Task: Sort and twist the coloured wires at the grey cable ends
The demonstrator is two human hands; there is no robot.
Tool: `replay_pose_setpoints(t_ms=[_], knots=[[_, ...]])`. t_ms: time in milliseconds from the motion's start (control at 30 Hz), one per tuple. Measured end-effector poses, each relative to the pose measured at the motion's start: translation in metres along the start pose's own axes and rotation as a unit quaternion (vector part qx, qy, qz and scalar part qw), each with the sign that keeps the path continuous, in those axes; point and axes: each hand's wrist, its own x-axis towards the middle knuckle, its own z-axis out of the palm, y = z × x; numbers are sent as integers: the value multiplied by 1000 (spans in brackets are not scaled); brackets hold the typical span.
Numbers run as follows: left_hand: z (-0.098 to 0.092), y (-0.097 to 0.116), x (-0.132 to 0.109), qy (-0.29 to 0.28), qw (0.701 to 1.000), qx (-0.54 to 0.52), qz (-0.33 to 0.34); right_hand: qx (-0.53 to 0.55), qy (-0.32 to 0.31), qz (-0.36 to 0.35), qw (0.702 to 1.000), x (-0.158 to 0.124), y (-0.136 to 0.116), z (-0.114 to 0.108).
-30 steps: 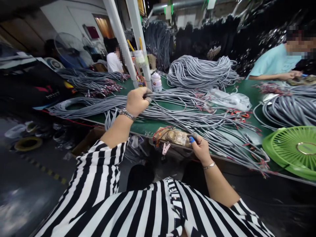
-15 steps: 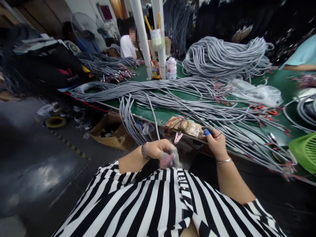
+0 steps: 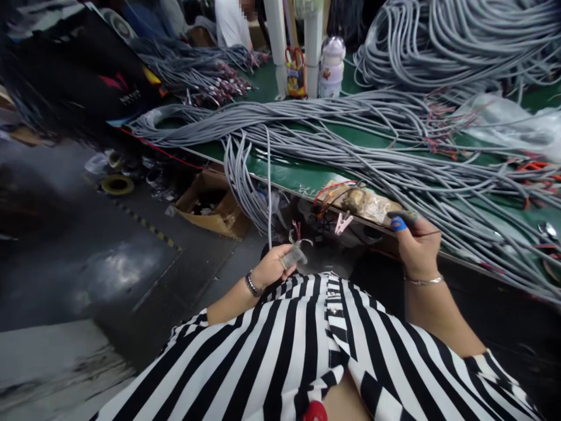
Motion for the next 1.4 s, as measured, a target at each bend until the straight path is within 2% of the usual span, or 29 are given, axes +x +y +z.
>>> replay_pose_setpoints(t_ms=[33,167,267,400,467,633,733,867,1033,1133,1400], knots=[[4,-1,4,-1,1000,4,12,17,-12,3,1000,-7,-10,3],[22,-2,20,-10,997,70,38,12,-195,-13,981,-35,-49,19],[32,0,29,-12,992,118,50,-20,-260,-5,966,-44,-63,28],[37,-1,39,-10,981,163,108,-52,-256,-29,965,-44,-66,33],[37,-2,42,4,982,154,108,-50,-250,-54,966,-43,-65,34],[30,-2,43,71,997,-11,20,-40,-264,-131,955,-47,-61,37],[27,-3,41,80,993,-80,33,-36,-297,-157,941,-51,-58,43],[26,-4,39,61,989,-117,61,-25,-311,-154,937,-52,-55,45],[27,-9,35,78,989,-87,94,-28,-263,-84,961,-52,-54,33],[30,-14,34,85,985,-60,141,-66,-263,-69,960,-51,-58,29],[31,-18,34,92,957,81,263,-39,-300,-89,949,-48,-75,53]])
